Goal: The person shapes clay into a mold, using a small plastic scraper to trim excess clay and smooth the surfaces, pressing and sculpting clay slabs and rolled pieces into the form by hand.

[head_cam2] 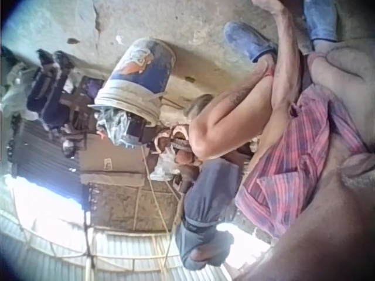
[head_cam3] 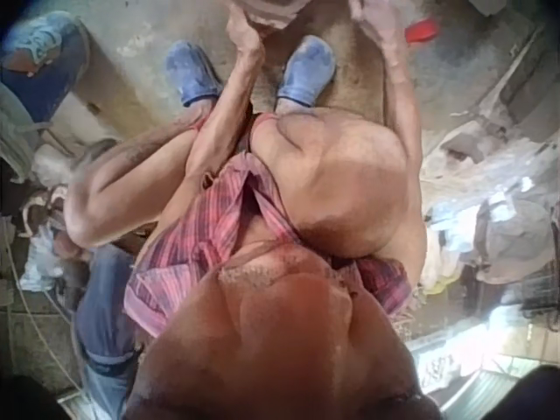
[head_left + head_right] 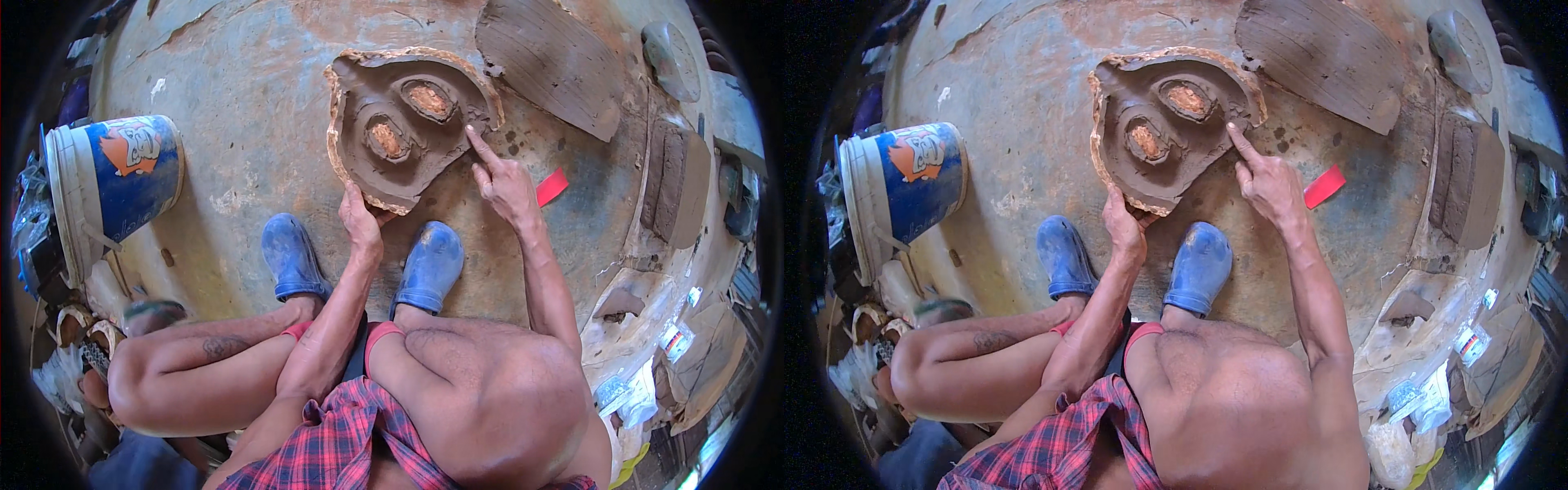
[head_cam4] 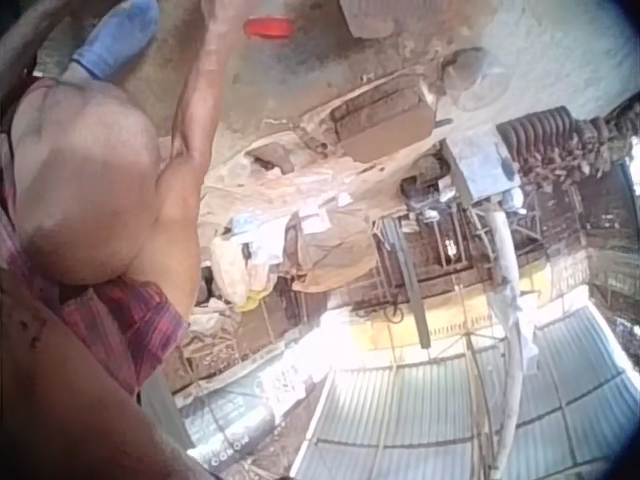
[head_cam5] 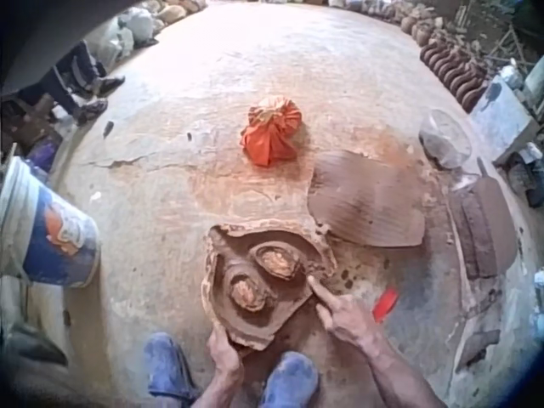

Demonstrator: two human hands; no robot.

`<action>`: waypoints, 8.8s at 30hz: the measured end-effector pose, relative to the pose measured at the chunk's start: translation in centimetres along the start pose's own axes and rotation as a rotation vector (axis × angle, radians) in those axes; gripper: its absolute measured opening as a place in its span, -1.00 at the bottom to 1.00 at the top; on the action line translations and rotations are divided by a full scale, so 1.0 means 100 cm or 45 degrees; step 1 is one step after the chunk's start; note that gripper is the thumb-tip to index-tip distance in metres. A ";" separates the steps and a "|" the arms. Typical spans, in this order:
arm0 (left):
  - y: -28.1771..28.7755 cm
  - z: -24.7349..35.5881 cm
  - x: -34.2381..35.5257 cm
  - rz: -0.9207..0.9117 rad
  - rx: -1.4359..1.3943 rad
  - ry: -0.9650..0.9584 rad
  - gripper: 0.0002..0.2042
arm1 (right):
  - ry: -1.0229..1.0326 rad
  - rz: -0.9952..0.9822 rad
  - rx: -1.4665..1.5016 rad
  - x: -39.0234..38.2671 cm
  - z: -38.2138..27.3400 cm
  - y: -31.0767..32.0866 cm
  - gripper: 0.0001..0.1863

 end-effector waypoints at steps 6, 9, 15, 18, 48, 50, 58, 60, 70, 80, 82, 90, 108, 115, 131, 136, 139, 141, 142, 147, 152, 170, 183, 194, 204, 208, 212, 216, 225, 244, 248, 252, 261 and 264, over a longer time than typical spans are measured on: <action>0.005 0.000 0.001 0.026 0.020 -0.002 -0.43 | 0.061 -0.199 0.176 -0.015 -0.052 -0.040 -0.20; -0.001 0.000 -0.003 0.021 0.021 0.004 -0.44 | 0.170 -0.079 0.307 -0.021 -0.078 -0.038 -0.18; -0.001 -0.003 -0.002 0.035 -0.067 -0.002 -0.45 | 0.265 -0.254 0.620 -0.013 -0.098 -0.045 -0.17; 0.000 0.001 -0.002 0.013 -0.036 -0.004 -0.45 | 0.173 -0.169 0.564 -0.009 -0.092 -0.025 -0.17; 0.012 -0.002 0.007 0.161 -0.034 -0.083 -0.41 | -0.075 0.433 -0.016 0.013 -0.028 0.049 -0.02; 0.010 -0.005 0.006 0.154 -0.018 -0.076 -0.42 | -0.002 0.625 -0.175 0.017 -0.035 0.068 0.09; 0.031 0.015 0.034 0.249 0.166 -0.218 -0.44 | -0.134 0.673 -0.035 0.044 -0.019 0.045 0.35; 0.031 0.020 0.034 0.216 0.153 -0.217 -0.45 | -0.186 0.663 0.023 0.042 -0.012 0.042 0.33; 0.026 0.042 0.038 0.156 0.181 -0.266 -0.48 | -0.228 0.495 -0.027 0.046 -0.009 0.051 0.18; 0.031 0.029 0.040 0.118 0.128 -0.132 -0.46 | -0.237 0.657 -0.223 0.021 -0.040 0.066 0.05; 0.034 0.040 0.039 0.165 0.244 -0.310 -0.45 | -0.330 0.690 -0.063 -0.002 -0.050 0.064 0.01; 0.020 0.035 0.033 0.185 0.218 -0.348 -0.42 | -0.479 0.149 0.635 0.013 -0.051 -0.038 0.12; 0.018 0.036 0.040 0.082 0.234 -0.290 -0.41 | -0.332 -0.085 0.384 0.025 -0.019 -0.011 0.03; 0.031 0.109 0.061 0.364 0.615 -0.486 -0.38 | -0.547 0.781 0.579 -0.063 0.033 0.063 -0.36; 0.006 0.213 0.122 0.125 0.717 -0.332 -0.41 | -0.741 0.552 0.100 -0.124 0.129 -0.003 -0.57; 0.046 0.132 0.074 0.374 -0.053 -0.158 -0.54 | -0.593 0.838 0.396 -0.082 0.022 0.079 -0.74; 0.024 0.096 0.030 0.610 0.298 -0.112 -0.48 | -0.219 0.649 0.556 -0.008 -0.071 0.090 -0.77; 0.002 0.094 0.017 0.558 0.478 -0.257 -0.32 | 0.115 0.345 0.255 0.047 -0.144 0.088 -0.75; 0.005 0.103 0.020 0.605 0.527 -0.331 -0.28 | 0.126 0.337 0.236 0.067 -0.161 0.093 -0.75; 0.005 0.112 0.037 0.483 0.692 -0.188 -0.30 | 0.323 0.262 0.288 0.109 -0.210 0.093 -0.77; -0.002 0.122 0.035 0.669 0.608 -0.366 -0.46 | 0.297 0.160 0.117 0.102 -0.217 0.100 -0.80; 0.008 0.147 0.045 0.593 0.603 -0.351 -0.42 | 0.303 0.004 0.081 0.104 -0.233 0.083 -0.76; 0.025 0.065 -0.004 0.551 0.480 0.222 -0.52 | 0.780 -0.048 -0.629 0.156 -0.269 0.009 -0.81; 0.020 -0.021 0.000 0.875 0.354 0.211 -0.57 | 0.734 -0.322 -0.744 0.160 -0.270 -0.039 -0.91; 0.010 -0.032 -0.007 0.828 0.131 0.294 -0.67 | 0.676 -0.726 -0.783 0.105 -0.245 -0.059 -0.87; 0.014 -0.038 -0.005 0.829 0.081 0.302 -0.70 | 0.659 -0.854 -0.754 0.077 -0.238 -0.060 -0.86; 0.010 -0.044 0.000 0.818 0.029 0.304 -0.73 | 0.537 -0.937 -0.722 0.069 -0.222 -0.049 -0.84; 0.024 -0.049 0.007 0.828 -0.030 0.271 -0.75 | 0.363 -0.436 -0.258 0.070 -0.202 0.014 -0.85; 0.034 0.034 -0.006 0.846 0.423 -0.210 -0.71 | -0.286 0.339 -0.019 -0.032 -0.036 0.107 -0.73; 0.034 0.094 -0.017 0.725 1.253 -0.961 -0.86 | -0.719 0.761 -0.115 -0.160 0.080 0.038 -0.60; 0.045 0.113 -0.018 0.770 1.137 -0.960 -0.91 | -0.396 0.899 -0.098 -0.116 0.045 0.059 -0.62; 0.006 0.149 -0.037 0.490 0.899 -0.953 -0.88 | -0.166 0.741 0.614 -0.051 -0.008 0.054 -0.58; -0.196 0.109 -0.112 -0.614 0.915 -0.992 -0.33 | -0.105 0.895 1.379 -0.039 -0.052 0.057 -0.70; -0.226 0.106 -0.115 -0.878 0.977 -0.876 -0.21 | -0.404 1.056 1.366 -0.089 0.011 0.065 -0.74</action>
Point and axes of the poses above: each hand's wrist, its own x-axis towards the middle knuckle, its own y-axis out of the back of the hand, z = x × y, the point moved 10 cm from there along x, towards the middle knuckle, and after that the axes turned 10 degrees about y, right-handed, at the moved point
